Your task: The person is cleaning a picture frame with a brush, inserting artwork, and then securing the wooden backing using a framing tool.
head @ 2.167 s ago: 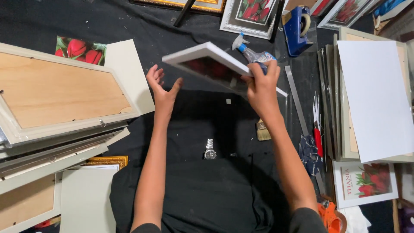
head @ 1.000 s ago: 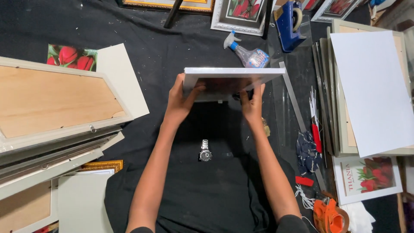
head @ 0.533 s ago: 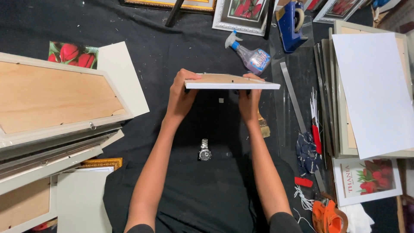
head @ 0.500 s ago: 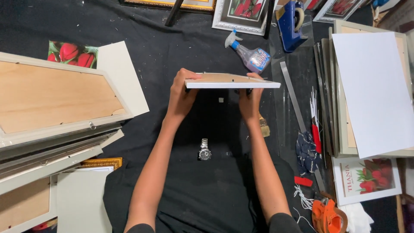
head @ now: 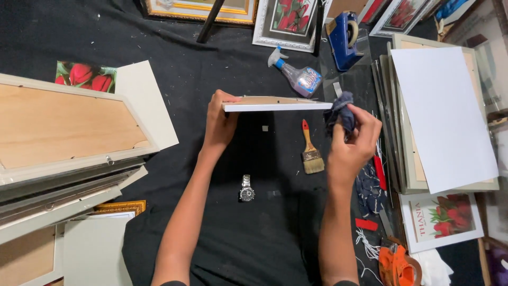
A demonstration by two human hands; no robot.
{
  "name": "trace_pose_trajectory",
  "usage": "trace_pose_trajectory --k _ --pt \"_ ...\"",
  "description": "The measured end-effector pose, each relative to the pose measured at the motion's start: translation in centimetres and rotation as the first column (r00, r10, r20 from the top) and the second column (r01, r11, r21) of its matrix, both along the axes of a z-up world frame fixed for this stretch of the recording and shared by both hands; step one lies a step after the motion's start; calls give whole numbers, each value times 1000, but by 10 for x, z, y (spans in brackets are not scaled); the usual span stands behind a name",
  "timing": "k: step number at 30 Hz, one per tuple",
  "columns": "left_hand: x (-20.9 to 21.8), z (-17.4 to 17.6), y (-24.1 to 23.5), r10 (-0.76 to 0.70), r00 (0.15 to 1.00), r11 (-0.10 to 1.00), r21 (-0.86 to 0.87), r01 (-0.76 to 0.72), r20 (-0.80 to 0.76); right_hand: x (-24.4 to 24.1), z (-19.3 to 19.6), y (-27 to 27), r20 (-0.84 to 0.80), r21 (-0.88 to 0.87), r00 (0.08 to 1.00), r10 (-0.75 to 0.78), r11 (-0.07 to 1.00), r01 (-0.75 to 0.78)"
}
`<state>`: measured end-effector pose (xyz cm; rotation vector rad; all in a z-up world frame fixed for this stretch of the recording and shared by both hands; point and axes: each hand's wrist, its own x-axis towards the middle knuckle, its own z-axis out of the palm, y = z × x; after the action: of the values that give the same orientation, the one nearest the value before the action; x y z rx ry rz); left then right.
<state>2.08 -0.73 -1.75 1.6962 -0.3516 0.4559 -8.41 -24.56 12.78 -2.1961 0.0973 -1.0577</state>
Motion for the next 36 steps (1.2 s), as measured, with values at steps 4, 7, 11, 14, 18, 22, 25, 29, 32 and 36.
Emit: trace_pose_trajectory --k 4,7,11,14,18,22,25,29,32,36 --pt "3 2 -1 -13 1000 1000 -26 13 16 14 -5 36 -15 -117 999 -30 993 28" --pt "4 -3 1 -16 1000 999 -47 17 12 14 -4 82 -48 -112 996 69 991 -74" --pt "-1 7 5 -42 999 998 -40 43 27 15 -3 135 -54 -76 964 259 962 -263" --pt "0 7 5 -41 999 998 -40 42 20 17 -2 129 -76 -93 951 300 947 -307" --pt "3 2 6 -36 999 999 -38 37 20 10 6 73 -163 -112 961 224 963 -243" --pt "3 1 0 -17 1000 999 -48 18 16 11 12 41 -107 -118 994 32 992 -45" --pt "-1 7 -2 12 999 1000 -24 -10 47 14 4 54 -67 -144 998 -3 990 -7" --pt "-6 13 -4 15 998 1000 23 -17 63 13 -6 113 -77 -94 982 172 979 -179" --pt "-25 49 -2 -22 999 1000 18 22 23 12 -11 153 -73 -63 962 263 961 -268" --pt "-18 32 1 -39 999 998 56 38 28 13 -6 149 -92 -21 947 307 950 -310"
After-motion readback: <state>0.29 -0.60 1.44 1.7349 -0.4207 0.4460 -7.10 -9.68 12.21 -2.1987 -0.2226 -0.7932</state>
